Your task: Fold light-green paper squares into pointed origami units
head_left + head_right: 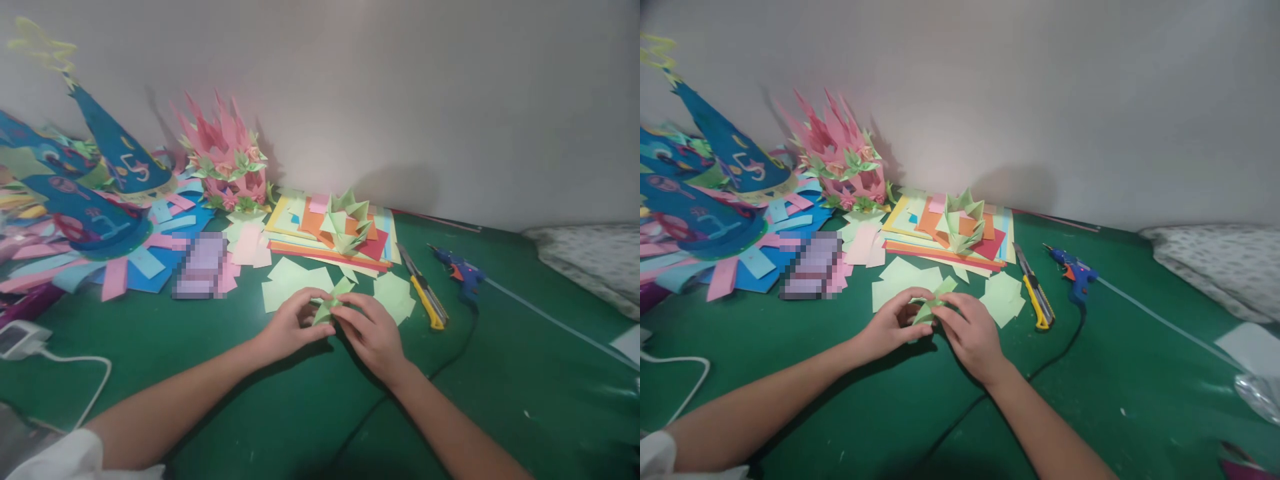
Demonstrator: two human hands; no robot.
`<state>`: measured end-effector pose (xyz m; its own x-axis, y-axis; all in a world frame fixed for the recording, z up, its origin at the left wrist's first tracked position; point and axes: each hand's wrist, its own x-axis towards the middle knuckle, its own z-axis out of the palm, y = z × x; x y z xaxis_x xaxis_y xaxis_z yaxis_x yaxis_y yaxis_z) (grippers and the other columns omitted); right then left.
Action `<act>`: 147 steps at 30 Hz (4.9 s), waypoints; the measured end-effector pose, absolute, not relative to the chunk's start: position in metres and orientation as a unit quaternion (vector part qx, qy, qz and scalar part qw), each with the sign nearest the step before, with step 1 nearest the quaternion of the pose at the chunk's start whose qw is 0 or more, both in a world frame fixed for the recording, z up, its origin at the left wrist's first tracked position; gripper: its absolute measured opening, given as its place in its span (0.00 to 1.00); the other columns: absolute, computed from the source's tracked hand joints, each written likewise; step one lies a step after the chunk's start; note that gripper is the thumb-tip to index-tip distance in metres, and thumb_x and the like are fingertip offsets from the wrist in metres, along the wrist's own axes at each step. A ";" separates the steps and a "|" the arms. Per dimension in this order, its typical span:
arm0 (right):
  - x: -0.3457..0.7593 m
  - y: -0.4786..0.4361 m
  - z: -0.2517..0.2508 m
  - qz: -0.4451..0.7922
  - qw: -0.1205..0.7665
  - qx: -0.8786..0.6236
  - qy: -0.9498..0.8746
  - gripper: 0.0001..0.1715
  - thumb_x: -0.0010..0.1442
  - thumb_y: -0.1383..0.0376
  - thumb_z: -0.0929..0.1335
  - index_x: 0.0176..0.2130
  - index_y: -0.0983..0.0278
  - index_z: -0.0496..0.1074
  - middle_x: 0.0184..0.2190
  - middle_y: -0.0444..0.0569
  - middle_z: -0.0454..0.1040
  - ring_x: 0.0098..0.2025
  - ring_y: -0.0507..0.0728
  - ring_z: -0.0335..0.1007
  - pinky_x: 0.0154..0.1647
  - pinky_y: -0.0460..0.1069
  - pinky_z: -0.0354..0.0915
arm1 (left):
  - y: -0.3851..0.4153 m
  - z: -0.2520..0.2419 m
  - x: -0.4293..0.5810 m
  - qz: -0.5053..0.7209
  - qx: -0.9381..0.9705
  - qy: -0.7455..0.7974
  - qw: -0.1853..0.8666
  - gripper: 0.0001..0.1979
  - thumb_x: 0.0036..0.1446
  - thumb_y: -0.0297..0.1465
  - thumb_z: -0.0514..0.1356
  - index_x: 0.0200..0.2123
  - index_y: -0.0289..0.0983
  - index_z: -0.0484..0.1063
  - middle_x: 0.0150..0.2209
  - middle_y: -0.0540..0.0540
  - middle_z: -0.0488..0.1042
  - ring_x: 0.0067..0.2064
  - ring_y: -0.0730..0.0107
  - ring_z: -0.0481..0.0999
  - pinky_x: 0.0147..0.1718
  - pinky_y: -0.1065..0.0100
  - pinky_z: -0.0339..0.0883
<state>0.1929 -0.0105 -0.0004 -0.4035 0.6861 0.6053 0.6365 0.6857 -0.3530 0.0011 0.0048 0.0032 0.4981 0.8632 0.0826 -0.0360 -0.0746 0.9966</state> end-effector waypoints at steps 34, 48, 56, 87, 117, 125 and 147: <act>0.201 -0.008 0.011 0.215 0.246 -0.363 -0.873 0.08 0.62 0.63 0.66 0.34 0.60 0.75 0.31 0.46 0.72 0.36 0.54 0.66 0.39 0.51 0.61 | 0.019 0.000 -0.023 0.248 0.886 0.324 0.221 0.07 0.59 0.33 0.59 0.37 0.38 0.76 0.37 0.45 0.71 0.40 0.66 0.66 0.42 0.64 0.62; 0.186 -0.014 0.012 0.242 0.226 -0.446 -0.831 0.06 0.58 0.70 0.65 0.29 0.62 0.67 0.26 0.44 0.67 0.32 0.54 0.62 0.34 0.50 0.59 | 0.011 0.009 -0.022 0.261 0.864 0.356 0.242 0.04 0.57 0.30 0.60 0.36 0.38 0.73 0.45 0.43 0.67 0.45 0.63 0.66 0.47 0.61 0.62; 0.183 -0.015 0.014 0.234 0.226 -0.461 -0.825 0.08 0.58 0.70 0.64 0.27 0.62 0.63 0.24 0.44 0.64 0.30 0.54 0.60 0.32 0.49 0.56 | 0.010 0.008 -0.021 0.250 0.858 0.341 0.292 0.04 0.58 0.26 0.56 0.36 0.37 0.71 0.35 0.46 0.71 0.40 0.67 0.68 0.42 0.65 0.63; 0.176 -0.015 0.010 0.187 0.211 -0.502 -0.817 0.12 0.54 0.71 0.63 0.23 0.62 0.56 0.22 0.43 0.61 0.28 0.54 0.59 0.30 0.48 0.55 | 0.003 0.006 -0.016 0.236 0.850 0.362 0.300 0.02 0.56 0.27 0.56 0.34 0.37 0.67 0.29 0.48 0.69 0.35 0.68 0.67 0.34 0.69 0.62; 0.173 -0.012 0.012 0.209 0.209 -0.517 -0.803 0.13 0.53 0.71 0.64 0.22 0.62 0.56 0.21 0.42 0.61 0.28 0.53 0.58 0.30 0.48 0.54 | 0.002 0.000 -0.015 0.250 0.834 0.377 0.314 0.11 0.52 0.25 0.55 0.39 0.38 0.61 0.29 0.51 0.64 0.30 0.71 0.64 0.30 0.71 0.60; 0.181 -0.010 0.011 0.253 0.223 -0.478 -0.811 0.03 0.58 0.67 0.67 0.31 0.63 0.68 0.25 0.43 0.65 0.30 0.54 0.61 0.33 0.49 0.57 | 0.002 0.006 -0.014 0.233 0.840 0.370 0.322 0.08 0.52 0.24 0.55 0.36 0.38 0.61 0.30 0.51 0.65 0.32 0.70 0.65 0.31 0.70 0.59; 0.198 -0.010 0.005 0.189 0.220 -0.377 -0.880 0.13 0.64 0.62 0.64 0.42 0.58 0.78 0.28 0.47 0.67 0.34 0.54 0.62 0.34 0.49 0.59 | 0.003 0.019 -0.021 0.289 0.876 0.332 0.197 0.07 0.52 0.25 0.53 0.36 0.36 0.66 0.32 0.45 0.67 0.36 0.66 0.66 0.34 0.65 0.62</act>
<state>0.1982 -0.0104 0.0053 -0.6196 0.7457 0.2451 0.5796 0.6452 -0.4978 -0.0206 0.0029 0.0187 0.6125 0.6955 0.3756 0.4681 -0.7021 0.5366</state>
